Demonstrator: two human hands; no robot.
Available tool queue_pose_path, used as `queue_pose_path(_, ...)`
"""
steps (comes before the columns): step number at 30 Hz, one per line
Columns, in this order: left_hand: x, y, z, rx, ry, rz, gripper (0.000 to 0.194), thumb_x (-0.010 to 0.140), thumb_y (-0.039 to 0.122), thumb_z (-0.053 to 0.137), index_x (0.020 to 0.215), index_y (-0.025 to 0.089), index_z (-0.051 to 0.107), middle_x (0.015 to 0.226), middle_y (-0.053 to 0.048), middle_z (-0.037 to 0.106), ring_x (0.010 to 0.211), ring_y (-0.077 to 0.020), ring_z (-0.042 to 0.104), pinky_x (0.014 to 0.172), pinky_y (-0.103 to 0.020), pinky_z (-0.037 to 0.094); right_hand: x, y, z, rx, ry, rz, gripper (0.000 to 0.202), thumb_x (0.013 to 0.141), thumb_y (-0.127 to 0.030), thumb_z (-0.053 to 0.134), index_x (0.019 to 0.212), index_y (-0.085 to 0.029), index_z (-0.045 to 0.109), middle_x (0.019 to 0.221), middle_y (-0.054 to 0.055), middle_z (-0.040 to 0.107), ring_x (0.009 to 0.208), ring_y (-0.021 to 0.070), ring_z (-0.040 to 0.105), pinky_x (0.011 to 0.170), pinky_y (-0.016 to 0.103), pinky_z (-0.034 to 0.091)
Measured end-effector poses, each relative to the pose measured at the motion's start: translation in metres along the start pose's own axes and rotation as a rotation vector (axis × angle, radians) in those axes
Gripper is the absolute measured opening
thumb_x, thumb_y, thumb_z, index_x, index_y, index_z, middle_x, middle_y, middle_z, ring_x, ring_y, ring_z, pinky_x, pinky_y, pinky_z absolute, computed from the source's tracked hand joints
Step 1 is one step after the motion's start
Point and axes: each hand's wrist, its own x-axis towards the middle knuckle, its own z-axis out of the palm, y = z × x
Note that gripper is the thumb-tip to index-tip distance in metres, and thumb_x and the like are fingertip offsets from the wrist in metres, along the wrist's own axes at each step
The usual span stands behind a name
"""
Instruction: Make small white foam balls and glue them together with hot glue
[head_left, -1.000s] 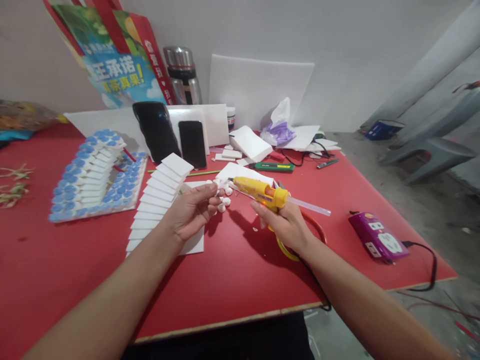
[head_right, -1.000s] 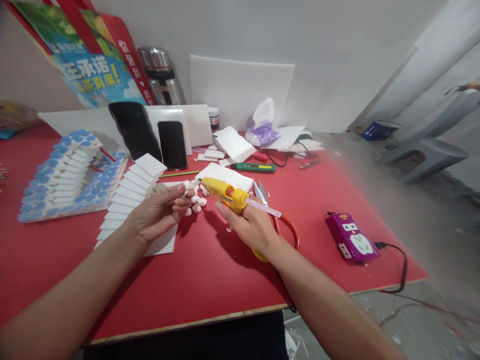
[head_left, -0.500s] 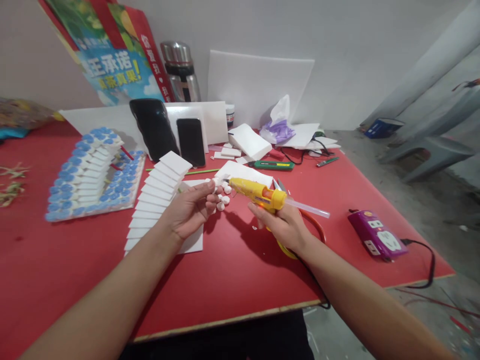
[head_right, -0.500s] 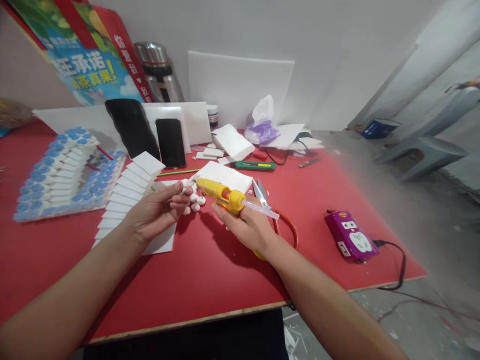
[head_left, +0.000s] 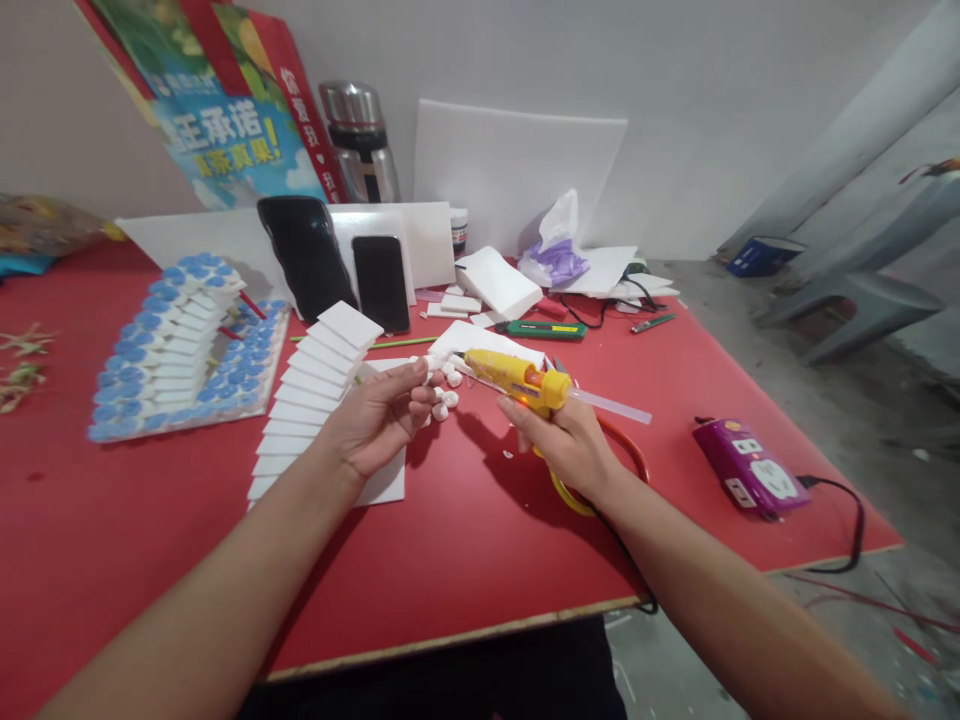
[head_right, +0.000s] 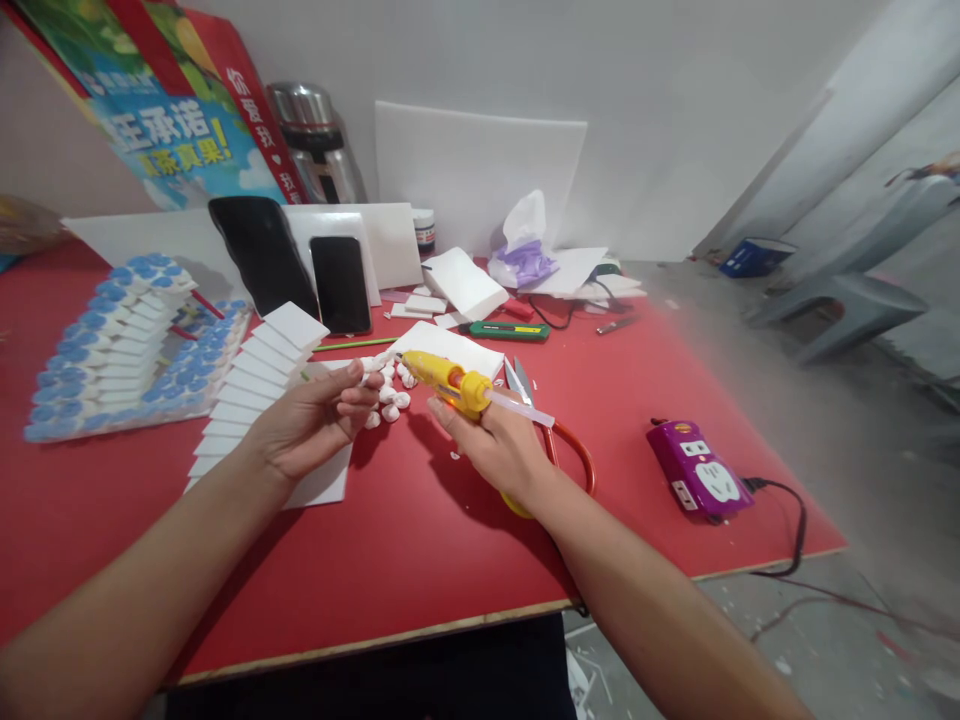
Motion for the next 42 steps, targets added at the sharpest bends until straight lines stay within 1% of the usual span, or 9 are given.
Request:
queue_pose_path(5,-0.001,0.001,0.002,-0.042,0.010,-0.028,0.021,0.104,0.007,0.056,0.087,0.004,0.068,0.076,-0.007,0.066,0.048,-0.0028,0.057,0.044,-0.008,0.050,0.000,0.002,-0.001,0.014,0.065,0.005,0.033,0.103,-0.049,0.063,0.086,-0.023,0.075,0.059,0.001,0.060,0.066,0.0196,0.063,0.062,0.032,0.050)
queue_pose_path(12,-0.003,0.004,0.004,-0.140,-0.005,-0.122,0.032,0.110,0.012,0.043,0.089,0.004,0.065,0.074,-0.007,0.062,0.047,-0.0024,0.057,0.044,-0.007,0.051,-0.003,-0.001,-0.005,0.041,0.093,-0.056,0.048,0.103,-0.046,0.063,0.063,-0.022,0.058,0.053,-0.001,0.055,0.054,0.0146,0.053,0.056,0.031,0.043)
queue_pose_path(16,-0.002,0.004,0.002,-0.157,-0.019,-0.135,0.032,0.111,0.013,0.040,0.091,0.004,0.063,0.074,-0.006,0.063,0.047,-0.0024,0.058,0.045,-0.007,0.051,-0.003,-0.003,-0.002,0.017,0.038,-0.091,0.046,0.104,-0.047,0.061,0.064,-0.023,0.058,0.055,-0.001,0.054,0.054,0.0148,0.051,0.054,0.032,0.041)
queue_pose_path(19,-0.001,0.003,0.002,-0.135,-0.044,-0.131,0.030,0.111,0.012,0.041,0.092,0.005,0.063,0.075,-0.006,0.064,0.048,-0.0027,0.059,0.045,-0.007,0.052,-0.002,-0.004,0.000,0.000,-0.023,-0.090,0.044,0.104,-0.046,0.062,0.066,-0.023,0.061,0.056,0.000,0.056,0.057,0.0163,0.054,0.056,0.032,0.044)
queue_pose_path(22,-0.002,0.002,0.002,-0.105,-0.072,-0.123,0.031,0.110,0.011,0.040,0.090,0.003,0.063,0.075,-0.007,0.063,0.048,-0.0028,0.060,0.046,-0.007,0.052,-0.002,-0.004,0.001,0.001,-0.036,-0.059,0.042,0.103,-0.045,0.063,0.068,-0.023,0.065,0.056,0.000,0.057,0.059,0.0175,0.057,0.057,0.033,0.046)
queue_pose_path(26,-0.003,0.002,0.004,-0.092,-0.070,-0.111,0.031,0.110,0.010,0.040,0.090,0.002,0.063,0.076,-0.008,0.063,0.048,-0.0026,0.059,0.045,-0.007,0.051,-0.002,-0.001,0.001,0.027,-0.015,-0.010,0.043,0.104,-0.049,0.062,0.069,-0.023,0.067,0.058,0.000,0.059,0.058,0.0168,0.057,0.058,0.033,0.046)
queue_pose_path(32,-0.006,0.002,0.008,-0.103,-0.002,-0.107,0.027,0.110,0.011,0.043,0.091,0.005,0.061,0.075,-0.006,0.063,0.047,-0.0019,0.056,0.044,-0.006,0.049,-0.002,-0.001,0.001,0.060,0.029,0.019,0.039,0.103,-0.049,0.063,0.075,-0.022,0.068,0.057,-0.001,0.056,0.058,0.0166,0.055,0.061,0.033,0.047)
queue_pose_path(38,-0.007,0.003,0.010,-0.115,0.020,-0.118,0.031,0.111,0.012,0.041,0.088,0.006,0.061,0.074,-0.006,0.063,0.047,-0.0012,0.055,0.043,-0.005,0.047,0.000,0.002,-0.004,0.016,0.081,0.060,0.045,0.102,-0.049,0.064,0.066,-0.023,0.060,0.054,-0.001,0.056,0.055,0.0157,0.053,0.059,0.033,0.043)
queue_pose_path(42,-0.006,0.002,0.008,-0.076,0.002,-0.090,0.031,0.109,0.010,0.044,0.085,0.006,0.064,0.075,-0.007,0.065,0.048,-0.0008,0.055,0.044,-0.005,0.046,0.005,0.001,-0.009,0.025,0.133,0.099,0.045,0.099,-0.053,0.065,0.066,-0.022,0.064,0.055,0.000,0.059,0.054,0.0159,0.054,0.058,0.033,0.043)
